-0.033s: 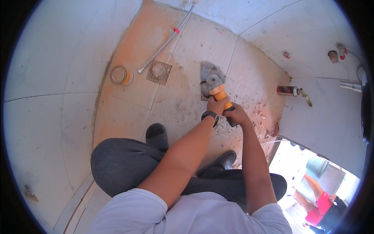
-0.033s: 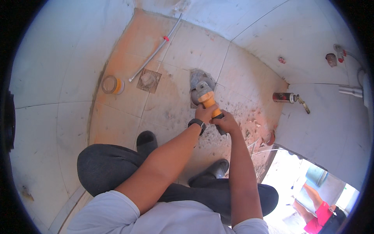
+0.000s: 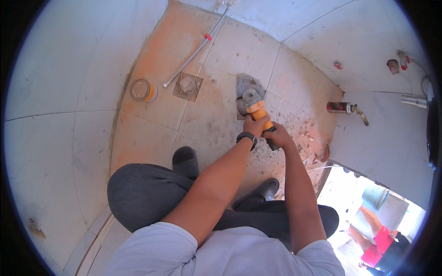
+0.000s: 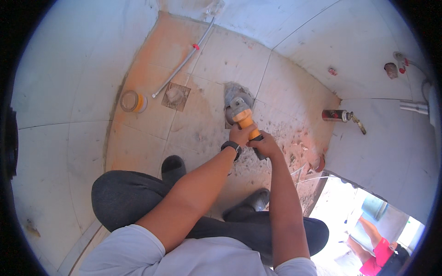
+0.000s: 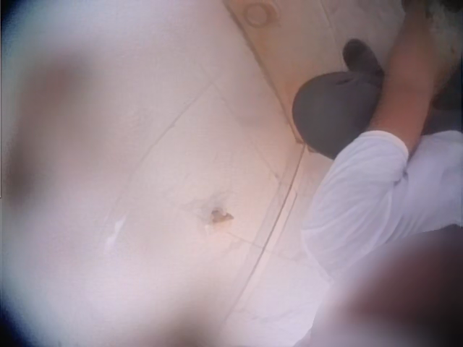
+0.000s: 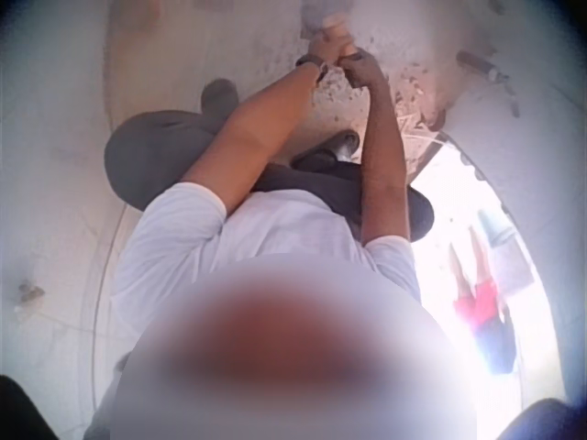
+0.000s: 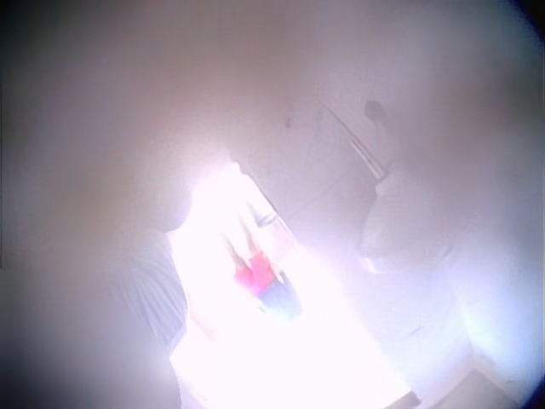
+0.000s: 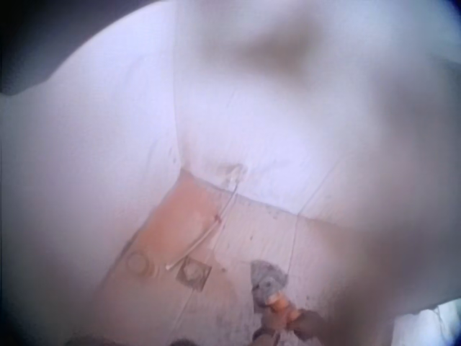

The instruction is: The person sits on the floor and uses an angle grinder to grind a circular area on the tiled floor. The person holds the tool with both hands and moves it in a circular motion to remove material from the floor surface.

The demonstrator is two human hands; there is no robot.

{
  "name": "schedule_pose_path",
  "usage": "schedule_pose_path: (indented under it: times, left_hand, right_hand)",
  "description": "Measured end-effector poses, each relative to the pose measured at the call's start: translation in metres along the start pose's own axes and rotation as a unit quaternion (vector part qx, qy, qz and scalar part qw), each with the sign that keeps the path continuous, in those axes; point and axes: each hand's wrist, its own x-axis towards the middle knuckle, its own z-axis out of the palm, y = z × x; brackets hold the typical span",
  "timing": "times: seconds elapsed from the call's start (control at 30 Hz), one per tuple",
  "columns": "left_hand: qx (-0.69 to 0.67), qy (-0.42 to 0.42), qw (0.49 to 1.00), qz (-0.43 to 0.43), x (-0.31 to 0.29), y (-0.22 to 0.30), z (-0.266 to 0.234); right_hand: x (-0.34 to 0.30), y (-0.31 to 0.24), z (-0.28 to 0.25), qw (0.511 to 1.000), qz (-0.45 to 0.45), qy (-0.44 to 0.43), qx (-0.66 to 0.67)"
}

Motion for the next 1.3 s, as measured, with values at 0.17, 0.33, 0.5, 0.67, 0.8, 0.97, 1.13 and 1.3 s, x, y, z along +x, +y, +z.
schedule_pose_path:
  times: [0.17, 0.33, 0.5, 0.67, 0.8, 0.97, 1.13, 1.3]
  left_hand:
    - [-0.001, 0.002, 1.0, 0.014, 0.018, 0.0, -0.007]
    - [0.062, 0.014, 0.998, 0.028, 0.023, 0.005, -0.011]
    - [0.021, 0.026, 0.999, 0.041, 0.03, -0.007, -0.012]
    - [0.081, 0.04, 0.996, 0.022, 0.034, -0.008, -0.016]
    - [0.071, 0.051, 0.996, 0.03, 0.03, 0.002, -0.017]
    - [0.034, 0.046, 0.998, 0.008, 0.026, 0.009, -0.016]
    - [0.066, 0.072, 0.995, 0.022, 0.027, 0.011, -0.014]
    - [0.057, 0.073, 0.996, 0.016, 0.027, 0.01, -0.012]
  right_hand:
    - [0.018, 0.005, 0.014, 0.997, -0.007, 0.061, -0.055]
    - [0.025, 0.001, 0.022, 0.996, -0.007, 0.081, -0.039]
    - [0.024, -0.006, 0.02, 0.998, -0.018, 0.054, -0.039]
    - [0.024, -0.013, 0.022, 0.997, -0.015, 0.053, -0.047]
    - [0.03, -0.012, 0.026, 0.998, -0.019, 0.054, -0.024]
    - [0.038, -0.009, 0.025, 0.999, -0.012, 0.047, -0.004]
    - [0.042, -0.006, 0.025, 0.999, -0.01, 0.043, -0.002]
    - [0.043, -0.004, 0.023, 0.999, -0.023, 0.031, -0.004]
